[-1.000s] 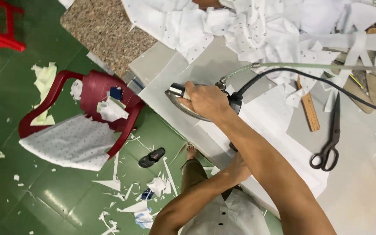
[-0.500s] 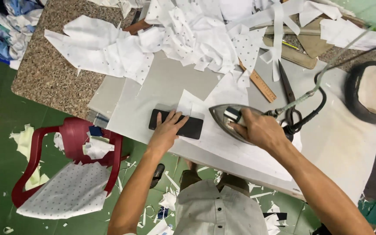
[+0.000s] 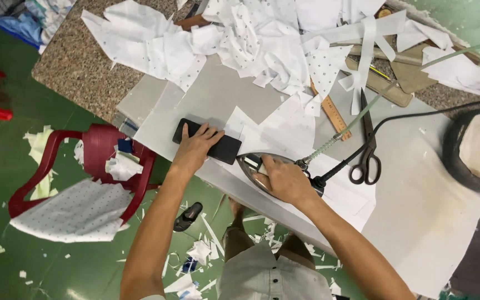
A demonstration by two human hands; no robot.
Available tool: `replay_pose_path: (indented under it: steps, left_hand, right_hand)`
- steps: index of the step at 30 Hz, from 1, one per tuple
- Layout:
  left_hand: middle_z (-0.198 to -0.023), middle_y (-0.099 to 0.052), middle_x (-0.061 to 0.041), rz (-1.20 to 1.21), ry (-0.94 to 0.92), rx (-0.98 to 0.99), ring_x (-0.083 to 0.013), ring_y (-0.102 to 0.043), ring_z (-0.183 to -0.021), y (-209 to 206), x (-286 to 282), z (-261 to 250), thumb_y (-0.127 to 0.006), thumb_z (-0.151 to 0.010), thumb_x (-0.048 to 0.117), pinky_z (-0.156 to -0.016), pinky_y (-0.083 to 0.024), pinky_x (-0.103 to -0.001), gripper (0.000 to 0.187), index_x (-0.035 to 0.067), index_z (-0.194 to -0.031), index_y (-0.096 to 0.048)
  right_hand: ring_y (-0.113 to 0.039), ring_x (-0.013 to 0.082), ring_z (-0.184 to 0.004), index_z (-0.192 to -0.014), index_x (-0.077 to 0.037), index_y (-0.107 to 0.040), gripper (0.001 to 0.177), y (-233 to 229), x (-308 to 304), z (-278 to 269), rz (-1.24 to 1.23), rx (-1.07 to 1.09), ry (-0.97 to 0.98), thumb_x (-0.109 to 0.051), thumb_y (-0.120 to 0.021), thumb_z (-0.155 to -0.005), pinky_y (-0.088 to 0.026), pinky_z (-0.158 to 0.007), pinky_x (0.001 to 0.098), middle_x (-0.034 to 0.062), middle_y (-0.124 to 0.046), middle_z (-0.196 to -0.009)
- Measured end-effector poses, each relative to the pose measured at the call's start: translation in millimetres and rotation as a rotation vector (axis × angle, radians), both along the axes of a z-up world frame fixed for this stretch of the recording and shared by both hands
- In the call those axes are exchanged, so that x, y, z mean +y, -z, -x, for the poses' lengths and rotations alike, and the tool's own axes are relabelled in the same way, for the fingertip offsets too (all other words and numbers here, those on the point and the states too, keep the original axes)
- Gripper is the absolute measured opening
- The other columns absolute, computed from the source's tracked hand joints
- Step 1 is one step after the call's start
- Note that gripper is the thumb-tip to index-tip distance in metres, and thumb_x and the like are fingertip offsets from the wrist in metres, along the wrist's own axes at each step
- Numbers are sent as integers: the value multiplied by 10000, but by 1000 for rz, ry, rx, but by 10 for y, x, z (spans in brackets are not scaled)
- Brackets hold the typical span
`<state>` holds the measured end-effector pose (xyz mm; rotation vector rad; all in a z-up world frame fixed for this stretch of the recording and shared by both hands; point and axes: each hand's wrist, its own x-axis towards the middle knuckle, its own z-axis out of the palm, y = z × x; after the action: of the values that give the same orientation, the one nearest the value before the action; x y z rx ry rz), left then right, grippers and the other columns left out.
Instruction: The person irons a white fabric piece on a table using a steam iron, frequently using a black rectangular object to press down on the fabric. They also use scissors to trim a strip of the fabric and handle a ruler and a mobile phone on the table.
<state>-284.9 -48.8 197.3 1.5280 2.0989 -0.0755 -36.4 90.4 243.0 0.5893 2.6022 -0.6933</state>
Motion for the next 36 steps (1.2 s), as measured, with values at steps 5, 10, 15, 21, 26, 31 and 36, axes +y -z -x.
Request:
replay_pose_path:
  steps: [5,10,15,21,26,31,36]
  left_hand:
    - [-1620,-410,-36,9,-104,145,-266,-271,-1536,150,84,-382,-709,-861,-77,-1181,-164,-720,865,306,-1570,-393]
    - [-1631,-392,-10,14,-119,182,-262,-273,-1535,90,134,-947,-687,-882,-87,-1145,-299,-713,831,299,-1560,-404]
    - [-1605,-438,-4,25,-77,231,-258,-323,-1516,58,277,-1502,-690,-888,-66,-1106,-391,-682,782,298,-1536,-444]
    - [-1592,-459,6,72,8,273,-274,-280,-1535,38,406,-1935,-688,-883,-73,-1151,-268,-725,800,319,-1536,-443]
    - [-1603,-441,-24,64,-14,156,-320,-285,-1527,-10,436,-1941,-664,-877,-106,-1122,-345,-714,816,295,-1548,-431]
    - [-1609,-430,-36,48,-7,71,-333,-269,-1533,55,294,-1604,-662,-869,-124,-1136,-318,-721,835,300,-1550,-428]
    - [-1616,-411,-59,60,-70,104,-355,-251,-1531,146,121,-809,-766,-801,-78,-1126,-322,-732,974,313,-1595,-361]
  right_hand:
    - [-752,397,-782,-1080,-74,-511,433,-81,-65,-131,-115,6,-12,-499,-466,-1013,-610,-683,479,188,-704,-830]
    - [-752,329,-664,-980,-90,-518,337,-49,6,-660,-224,120,-58,-426,-502,-1003,-613,-591,419,148,-686,-698]
    - [-755,384,-743,-1005,-62,-503,344,-123,113,-1223,-145,91,-45,-406,-487,-1002,-612,-650,482,208,-698,-748]
    - [-753,412,-838,-1043,-50,-504,375,-177,206,-1703,-90,20,-8,-422,-470,-1010,-611,-729,511,225,-716,-836]
    - [-756,405,-857,-1065,-37,-523,408,-268,202,-1780,-82,3,35,-440,-470,-1023,-611,-740,501,233,-723,-871]
    - [-756,415,-886,-1113,-28,-533,451,-461,152,-1759,-51,-6,86,-467,-494,-1020,-611,-758,502,247,-731,-923]
    - [-760,401,-918,-1171,-28,-565,486,-567,136,-1690,-71,-73,135,-476,-581,-984,-615,-789,490,234,-747,-980]
